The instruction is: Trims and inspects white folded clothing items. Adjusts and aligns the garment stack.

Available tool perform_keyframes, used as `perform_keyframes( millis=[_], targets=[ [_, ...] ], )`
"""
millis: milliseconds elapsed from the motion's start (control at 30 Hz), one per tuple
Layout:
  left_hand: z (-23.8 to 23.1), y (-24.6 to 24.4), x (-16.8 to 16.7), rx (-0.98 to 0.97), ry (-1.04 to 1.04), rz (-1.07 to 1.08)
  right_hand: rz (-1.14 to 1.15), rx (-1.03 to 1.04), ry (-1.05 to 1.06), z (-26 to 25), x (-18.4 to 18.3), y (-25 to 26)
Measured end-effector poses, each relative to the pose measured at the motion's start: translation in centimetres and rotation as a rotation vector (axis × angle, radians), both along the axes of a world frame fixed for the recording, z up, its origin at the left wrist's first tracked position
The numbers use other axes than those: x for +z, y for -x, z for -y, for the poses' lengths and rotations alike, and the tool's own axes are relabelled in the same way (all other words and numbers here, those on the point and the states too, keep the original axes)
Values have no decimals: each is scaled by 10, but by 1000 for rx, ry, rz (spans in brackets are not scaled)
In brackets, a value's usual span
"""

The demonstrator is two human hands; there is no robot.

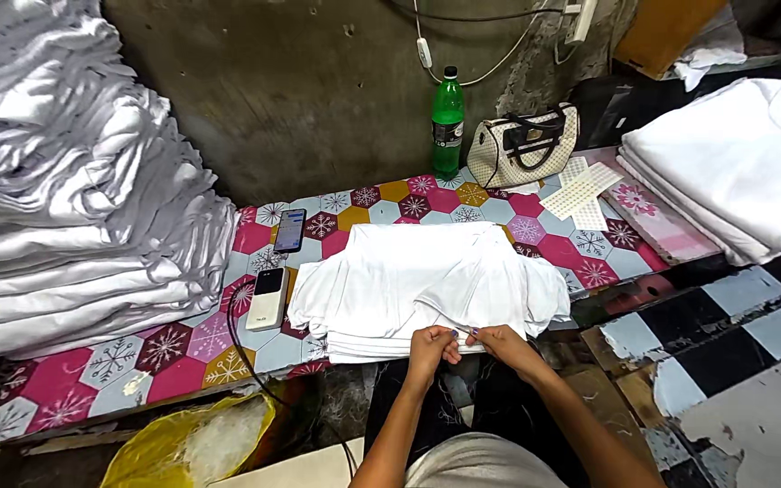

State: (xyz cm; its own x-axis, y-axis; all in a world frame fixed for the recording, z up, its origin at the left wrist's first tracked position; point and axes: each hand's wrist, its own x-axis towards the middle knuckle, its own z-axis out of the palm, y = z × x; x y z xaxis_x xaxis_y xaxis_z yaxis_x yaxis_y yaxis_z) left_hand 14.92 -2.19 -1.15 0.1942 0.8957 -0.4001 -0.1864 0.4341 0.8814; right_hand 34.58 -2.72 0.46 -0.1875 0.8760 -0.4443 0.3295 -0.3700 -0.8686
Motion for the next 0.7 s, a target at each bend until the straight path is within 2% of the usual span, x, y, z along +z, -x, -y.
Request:
perform_keyframes(
  millis=[200,267,300,367,400,433,467,567,633,700],
  targets=[
    [0,-2,-4,-18,-56,-55,17,-2,-35,-12,-2,13],
    [3,3,-7,-70,-93,-134,19,-13,-51,-11,-6,13],
    [6,8,-6,-168,-125,-223,24,-11,-54,-9,-6,11],
    [11,25,2,-576,-222,-489,56,-2,-109,-1,-1,6],
    [12,31,6,-763,-273,-610,94,-3,-178,5,2,4],
    [13,33,10,-860,-284,-709,147,-6,-269,9,5,3],
    [11,32,14,-846,-275,-773,212,-13,-360,12,7,3],
    [-7,19,13,-486,-303,-692,505,-48,-612,9,2,19],
    [-21,3,6,-360,-303,-440,583,-98,-696,3,-5,29],
    [-30,-11,12,-324,-271,-130,449,-178,-688,-1,1,31]
  ],
)
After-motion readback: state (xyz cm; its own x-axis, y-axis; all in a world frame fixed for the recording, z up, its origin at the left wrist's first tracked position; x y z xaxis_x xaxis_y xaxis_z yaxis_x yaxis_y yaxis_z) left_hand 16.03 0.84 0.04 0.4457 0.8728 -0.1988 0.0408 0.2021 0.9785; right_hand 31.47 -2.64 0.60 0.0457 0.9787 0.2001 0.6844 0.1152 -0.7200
